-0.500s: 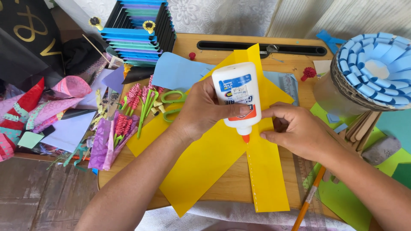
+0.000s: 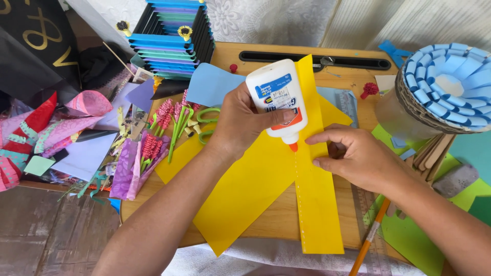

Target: Cutting a strip of yellow paper, folding it, and applying glue to the edge to create a craft item.

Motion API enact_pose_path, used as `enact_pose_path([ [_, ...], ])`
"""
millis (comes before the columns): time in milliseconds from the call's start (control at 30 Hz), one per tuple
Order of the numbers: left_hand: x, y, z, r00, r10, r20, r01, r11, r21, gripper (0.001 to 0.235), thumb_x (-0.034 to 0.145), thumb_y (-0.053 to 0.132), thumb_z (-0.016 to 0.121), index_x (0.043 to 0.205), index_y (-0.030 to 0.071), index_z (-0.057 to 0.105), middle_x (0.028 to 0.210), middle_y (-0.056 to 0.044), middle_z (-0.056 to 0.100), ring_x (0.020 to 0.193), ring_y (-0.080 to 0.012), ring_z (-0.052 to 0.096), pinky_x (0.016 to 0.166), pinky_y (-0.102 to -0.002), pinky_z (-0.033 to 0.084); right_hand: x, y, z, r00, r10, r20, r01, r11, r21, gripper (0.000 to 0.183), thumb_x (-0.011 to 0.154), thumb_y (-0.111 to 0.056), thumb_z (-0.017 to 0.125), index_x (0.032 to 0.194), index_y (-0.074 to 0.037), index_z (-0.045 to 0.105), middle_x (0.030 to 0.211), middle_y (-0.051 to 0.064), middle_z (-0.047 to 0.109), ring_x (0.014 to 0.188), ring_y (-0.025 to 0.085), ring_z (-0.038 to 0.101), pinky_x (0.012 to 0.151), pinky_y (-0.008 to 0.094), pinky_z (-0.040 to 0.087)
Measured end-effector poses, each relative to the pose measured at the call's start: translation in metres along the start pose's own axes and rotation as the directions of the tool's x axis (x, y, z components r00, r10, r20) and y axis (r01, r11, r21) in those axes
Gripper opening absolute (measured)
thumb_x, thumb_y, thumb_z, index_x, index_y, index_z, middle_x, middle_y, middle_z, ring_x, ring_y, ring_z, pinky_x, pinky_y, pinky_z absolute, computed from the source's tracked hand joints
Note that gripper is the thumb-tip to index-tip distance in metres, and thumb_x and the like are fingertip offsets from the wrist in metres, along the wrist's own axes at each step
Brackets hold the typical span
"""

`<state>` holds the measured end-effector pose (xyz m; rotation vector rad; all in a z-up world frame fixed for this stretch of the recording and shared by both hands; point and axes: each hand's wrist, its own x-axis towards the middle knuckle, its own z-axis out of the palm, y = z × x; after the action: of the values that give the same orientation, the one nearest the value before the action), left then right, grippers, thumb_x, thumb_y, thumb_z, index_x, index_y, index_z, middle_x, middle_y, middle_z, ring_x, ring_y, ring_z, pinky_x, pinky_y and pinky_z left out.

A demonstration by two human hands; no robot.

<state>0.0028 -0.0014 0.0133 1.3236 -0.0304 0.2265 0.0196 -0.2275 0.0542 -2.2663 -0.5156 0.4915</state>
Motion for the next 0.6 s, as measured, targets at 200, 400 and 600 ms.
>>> enact_pose_path([
  [200, 0.004, 0.005, -0.005, 0.991, 0.062, -0.123, -0.07, 0.996, -0.062, 0.059, 0.07, -0.007, 0.093, 0.124, -0.004, 0.068, 0.118, -0.025, 0.074, 0.113, -0.0457, 0.071, 0.101, -0.053, 0.057, 0.002, 0.013, 0.005, 1.0, -0.018, -0.002, 0.018, 0.999, 0.038, 0.032, 0.079, 0.004, 0.075, 0.107, -0.008, 0.084, 0.095, 0.014, 0.077, 0.062, 0.023, 0.067, 0.053, 0.032, 0.05],
  [400, -0.001, 0.011, -0.001, 0.994, 0.036, -0.101, -0.047, 0.994, -0.102, 0.058, 0.067, -0.005, 0.094, 0.12, -0.003, 0.07, 0.113, -0.023, 0.076, 0.107, -0.0404, 0.074, 0.096, -0.051, 0.06, 0.0, 0.009, 0.008, 0.998, -0.06, -0.01, 0.061, 0.994, 0.087, 0.044, 0.074, 0.005, 0.076, 0.117, -0.007, 0.08, 0.106, 0.015, 0.076, 0.065, 0.024, 0.068, 0.055, 0.034, 0.054],
  [600, -0.007, 0.002, 0.005, 1.0, -0.016, 0.011, 0.016, 0.999, -0.045, 0.059, 0.068, -0.005, 0.093, 0.122, -0.004, 0.069, 0.116, -0.025, 0.074, 0.112, -0.0456, 0.071, 0.1, -0.055, 0.057, 0.002, 0.011, 0.009, 0.994, -0.109, -0.015, 0.11, 0.983, 0.148, 0.055, 0.072, 0.007, 0.075, 0.126, 0.0, 0.072, 0.123, 0.023, 0.069, 0.067, 0.025, 0.067, 0.056, 0.036, 0.057],
])
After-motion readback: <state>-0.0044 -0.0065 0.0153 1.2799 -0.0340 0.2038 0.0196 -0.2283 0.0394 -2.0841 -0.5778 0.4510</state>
